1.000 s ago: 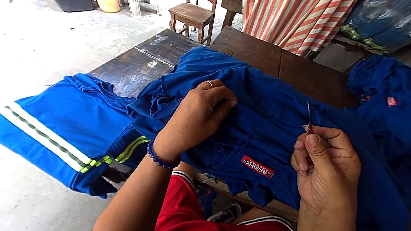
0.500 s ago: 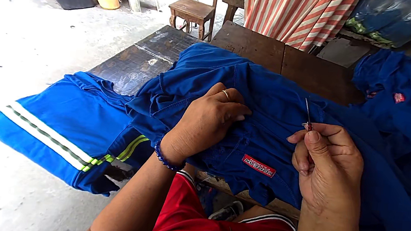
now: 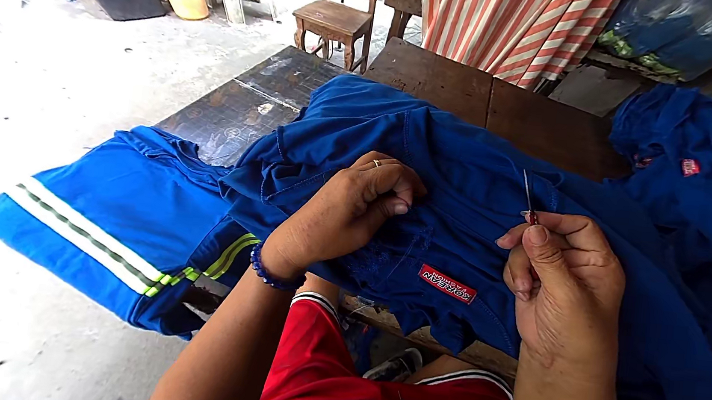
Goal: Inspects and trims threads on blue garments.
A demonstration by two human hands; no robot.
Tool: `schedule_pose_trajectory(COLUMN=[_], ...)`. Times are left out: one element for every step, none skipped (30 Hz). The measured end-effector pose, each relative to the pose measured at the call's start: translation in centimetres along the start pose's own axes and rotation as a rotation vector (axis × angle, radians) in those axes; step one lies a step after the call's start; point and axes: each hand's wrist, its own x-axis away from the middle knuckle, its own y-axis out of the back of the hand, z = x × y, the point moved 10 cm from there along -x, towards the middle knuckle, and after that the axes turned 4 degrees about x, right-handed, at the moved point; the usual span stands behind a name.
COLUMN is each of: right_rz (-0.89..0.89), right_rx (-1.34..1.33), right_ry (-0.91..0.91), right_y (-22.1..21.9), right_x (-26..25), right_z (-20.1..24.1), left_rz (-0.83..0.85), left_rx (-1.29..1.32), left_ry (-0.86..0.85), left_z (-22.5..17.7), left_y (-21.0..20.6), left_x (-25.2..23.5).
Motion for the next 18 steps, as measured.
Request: schedule_pose_trajectory(right_rz=[-0.005,-0.009,-0.010,-0.011,-0.011,-0.009,-0.008,-0.008,-0.008,-0.005,0.000,0.003,0.009,0.016,0.025,0.034,0.040,0.041], right_rx=[0.002,0.002,0.004,0.007,0.011,0.016,0.020,0.026,0.035,0.045,0.054,0.063,0.072,0.081,0.090,0.099,0.106,0.106], right_ry=[0.002,0.005,0.007,0.008,0.009,0.012,0.016,0.021,0.026,0.032,0.036,0.035,0.036,0.040,0.047,0.056,0.063,0.068], right_y=[0.0,0.1,0.1,0.1,0.1,0.1,0.0,0.0,0.0,-0.1,-0.1,-0.1,-0.2,-0.2,-0.2,-0.2,-0.3,-0.3], right_x=[0.0,0.0,0.0,0.0,0.0,0.0,0.0,0.1,0.1,0.1,0.1,0.1,0.2,0.2,0.2,0.2,0.2,0.2], right_z=[0.0,0.0,0.0,0.0,0.0,0.0,0.0,0.0,0.1,0.1,0.1,0.0,0.0,0.1,0.1,0.2,0.2,0.3], left_rz=[0.035,0.064,0.071,0.056,0.026,-0.020,-0.072,-0.112,-0.137,-0.154,-0.172,-0.195,-0.211,-0.220,-0.224,-0.226,-0.232,-0.240], left_rx=[0.061,0.101,0.101,0.070,0.010,-0.057,-0.130,-0.204,-0.268,-0.314,-0.326,-0.305,-0.253,-0.178,-0.097,-0.018,0.061,0.131], left_ry=[0.003,0.010,0.006,0.001,0.008,0.013,0.023,0.046,0.084,0.120,0.143,0.152,0.154,0.155,0.159,0.165,0.168,0.174], left_z=[-0.1,-0.3,-0.5,-0.8,-1.1,-1.5,-1.7,-1.8,-1.7,-1.5,-1.1,-0.9,-0.7,-0.6,-0.5,-0.3,-0.1,0.2], left_y=[0.0,0.1,0.1,0.3,0.3,0.2,-0.1,-0.6,-1.3,-1.9,-2.3,-2.4,-2.1,-1.7,-1.2,-0.8,-0.3,0.2], left_x=[0.2,0.4,0.6,0.8,0.9,1.0,1.1,1.1,1.2,1.3,1.4,1.5,1.6,1.6,1.7,1.9,2.2,2.4])
